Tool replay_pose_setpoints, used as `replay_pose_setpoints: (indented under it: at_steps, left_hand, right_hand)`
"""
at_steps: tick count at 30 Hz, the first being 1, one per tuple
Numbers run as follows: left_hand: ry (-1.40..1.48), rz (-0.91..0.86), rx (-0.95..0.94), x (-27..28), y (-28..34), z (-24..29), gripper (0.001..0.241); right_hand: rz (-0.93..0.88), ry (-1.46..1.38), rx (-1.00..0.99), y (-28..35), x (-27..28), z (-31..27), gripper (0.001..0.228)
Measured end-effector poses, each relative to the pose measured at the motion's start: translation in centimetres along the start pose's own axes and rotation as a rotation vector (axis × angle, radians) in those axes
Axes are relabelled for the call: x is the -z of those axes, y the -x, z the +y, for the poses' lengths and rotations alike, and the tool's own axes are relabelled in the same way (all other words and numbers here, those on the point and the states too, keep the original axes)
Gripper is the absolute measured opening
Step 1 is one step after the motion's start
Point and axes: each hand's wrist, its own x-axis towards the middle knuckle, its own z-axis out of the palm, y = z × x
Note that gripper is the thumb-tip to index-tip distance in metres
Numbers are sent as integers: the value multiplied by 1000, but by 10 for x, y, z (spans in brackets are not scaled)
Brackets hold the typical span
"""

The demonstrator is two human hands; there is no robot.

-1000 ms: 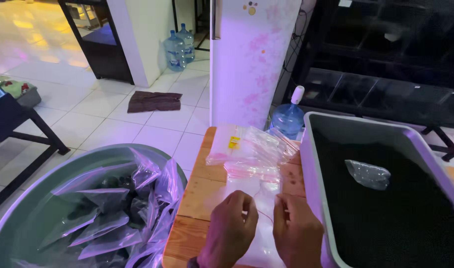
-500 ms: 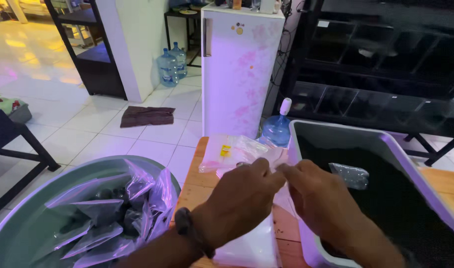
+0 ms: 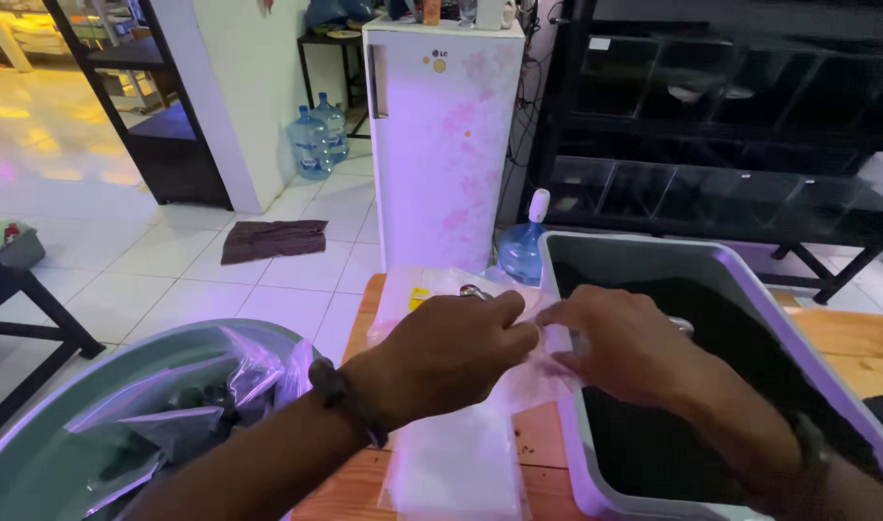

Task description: The person scoops a dark substrate into small plastic bags using a plastic scoop, seals the bags, and places them into a large plastic tub.

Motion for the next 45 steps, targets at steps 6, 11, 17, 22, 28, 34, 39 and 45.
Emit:
replay_pose_setpoints:
  at_steps: [6,11,17,22,28,34,39,45]
  left_hand:
    - [-76,-177,31,-5,-10,-10,17]
    - [34,-121,9,-16,-22,-10,24]
    - [-13,-270,37,-16,-41,-18,14]
    - [106,-323,65,-36,-46,-34,17]
    - [156,-428,89,-60,-55,-52,12]
    - [181,-478,120,-72,-62,-57,13]
    - [207,-484,157,-70,-61,-59,21]
    - [248,-441,206,-71,-59,-70,17]
  right_hand:
    - [-145,433,-4,-10,8,18,28]
    - [-107,180,62,0,12,10,32]
    - [-167,158,11,-18,16,55,28]
    - [82,-400,115,-46,-1,174,29]
    - [-213,140,-245,-73,-35,218,81]
    - [-325,253,-207,-107,-72,233,75]
    - [-351,310,-197,-131,-79,238,70]
    - [-245,78,-280,-166,-69,262,75]
